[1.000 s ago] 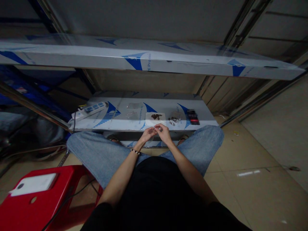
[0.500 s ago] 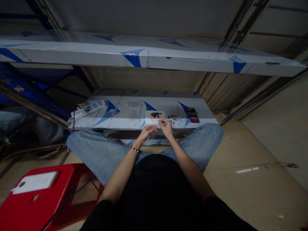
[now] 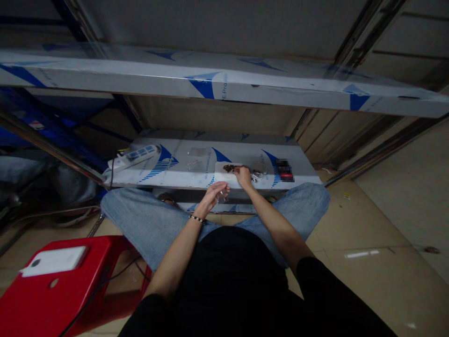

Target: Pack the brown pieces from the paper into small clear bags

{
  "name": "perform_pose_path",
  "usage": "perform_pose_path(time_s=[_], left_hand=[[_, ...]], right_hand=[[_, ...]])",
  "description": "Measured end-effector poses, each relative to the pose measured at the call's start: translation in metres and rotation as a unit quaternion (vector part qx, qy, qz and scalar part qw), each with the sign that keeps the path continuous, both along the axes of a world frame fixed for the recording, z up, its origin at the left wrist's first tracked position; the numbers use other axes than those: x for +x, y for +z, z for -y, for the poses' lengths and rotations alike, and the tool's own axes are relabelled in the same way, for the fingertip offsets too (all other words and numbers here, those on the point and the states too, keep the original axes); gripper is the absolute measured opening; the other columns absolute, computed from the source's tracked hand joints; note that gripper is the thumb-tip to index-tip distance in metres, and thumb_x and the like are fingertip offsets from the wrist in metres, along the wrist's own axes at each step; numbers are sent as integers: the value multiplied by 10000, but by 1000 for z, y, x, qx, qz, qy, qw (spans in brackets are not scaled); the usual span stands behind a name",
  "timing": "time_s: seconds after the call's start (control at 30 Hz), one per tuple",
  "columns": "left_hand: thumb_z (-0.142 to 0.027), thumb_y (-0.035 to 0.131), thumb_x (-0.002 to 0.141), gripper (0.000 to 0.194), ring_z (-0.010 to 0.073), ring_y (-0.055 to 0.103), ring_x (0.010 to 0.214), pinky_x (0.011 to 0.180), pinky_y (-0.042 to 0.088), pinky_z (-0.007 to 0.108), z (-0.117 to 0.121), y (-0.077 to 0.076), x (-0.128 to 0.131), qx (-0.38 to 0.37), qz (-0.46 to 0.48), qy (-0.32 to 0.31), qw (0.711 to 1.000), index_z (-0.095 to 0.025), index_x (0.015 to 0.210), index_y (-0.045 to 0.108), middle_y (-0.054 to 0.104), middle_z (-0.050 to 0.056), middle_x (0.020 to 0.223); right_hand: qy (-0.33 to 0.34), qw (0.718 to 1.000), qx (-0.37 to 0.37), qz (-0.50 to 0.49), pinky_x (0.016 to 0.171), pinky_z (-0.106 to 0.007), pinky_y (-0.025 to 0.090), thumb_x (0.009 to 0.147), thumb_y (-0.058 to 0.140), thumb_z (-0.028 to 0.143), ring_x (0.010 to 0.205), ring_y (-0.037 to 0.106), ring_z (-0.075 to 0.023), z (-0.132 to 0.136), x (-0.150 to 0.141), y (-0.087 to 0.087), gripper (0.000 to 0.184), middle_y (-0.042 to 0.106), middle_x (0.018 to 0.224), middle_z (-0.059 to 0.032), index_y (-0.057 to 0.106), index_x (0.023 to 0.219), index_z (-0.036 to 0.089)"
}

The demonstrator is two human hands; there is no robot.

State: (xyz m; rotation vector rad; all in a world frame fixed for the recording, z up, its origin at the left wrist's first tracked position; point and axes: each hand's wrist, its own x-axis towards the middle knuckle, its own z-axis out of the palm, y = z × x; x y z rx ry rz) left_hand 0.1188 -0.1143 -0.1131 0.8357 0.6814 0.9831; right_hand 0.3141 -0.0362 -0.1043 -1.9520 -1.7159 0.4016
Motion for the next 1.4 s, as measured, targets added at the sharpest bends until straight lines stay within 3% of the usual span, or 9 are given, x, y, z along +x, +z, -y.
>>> perform_pose_path(time_s=[0.33,0.53,0.7,0.83,0.93,1.0,1.17,1.4], left_hand=[[-315,811,812,345,177,721,816,737,602,282,0,-1,0,-18,46,3,999,-105,1069,718,735,102,921],[-317,782,836,384,216,736,885,833,610,350,4,0,0,-21,67,-9,997,-99,1147,719,747,130,987],[-330,794,817,397,205,732,871,806,596,326,5,4,1,-11,33,-15,999,-102,1134,726,750,131,989],[-348,838,763,395,197,723,843,774,576,298,5,3,5,15,-46,-30,998,-91,1045,733,755,128,935],[-351,874,708,394,194,718,818,772,567,300,7,1,9,21,-79,-51,995,-96,968,722,758,118,900],[-361,885,688,400,196,717,816,769,565,305,7,0,12,21,-84,-61,994,-98,939,716,756,113,886],[-376,878,688,407,191,713,781,704,549,278,7,-2,14,29,-117,-73,990,-90,928,716,750,118,866],[-316,827,709,286,158,658,618,557,493,226,10,-2,13,51,-162,-89,982,-100,870,730,732,76,748]], right_hand=[[27,998,-12,49,931,-266,464,908,655,192,1001,680,-207,-12,-1,-4,168,749,1083,-125,768,1029,165],[18,999,10,29,990,-293,442,875,572,52,1052,666,-216,-10,-4,-11,260,738,1105,-140,760,1023,153],[10,988,105,-112,951,-325,482,827,594,70,960,682,-222,2,-5,-9,231,751,1016,-120,734,990,155],[-22,931,180,-316,780,-307,537,769,704,237,776,666,-198,35,-19,-6,129,728,852,-58,671,883,186],[-39,892,175,-414,700,-291,531,717,747,328,697,648,-182,73,-32,-9,190,697,767,-34,632,795,197],[-28,886,152,-437,668,-289,523,706,749,374,666,641,-179,92,-37,-10,222,689,731,-32,640,778,195],[-3,890,138,-434,667,-292,513,722,718,401,679,644,-190,103,-37,-2,218,690,706,-36,666,749,190],[59,929,113,-347,671,-282,503,767,724,393,758,650,-210,102,-41,2,186,706,746,-36,706,755,208]])
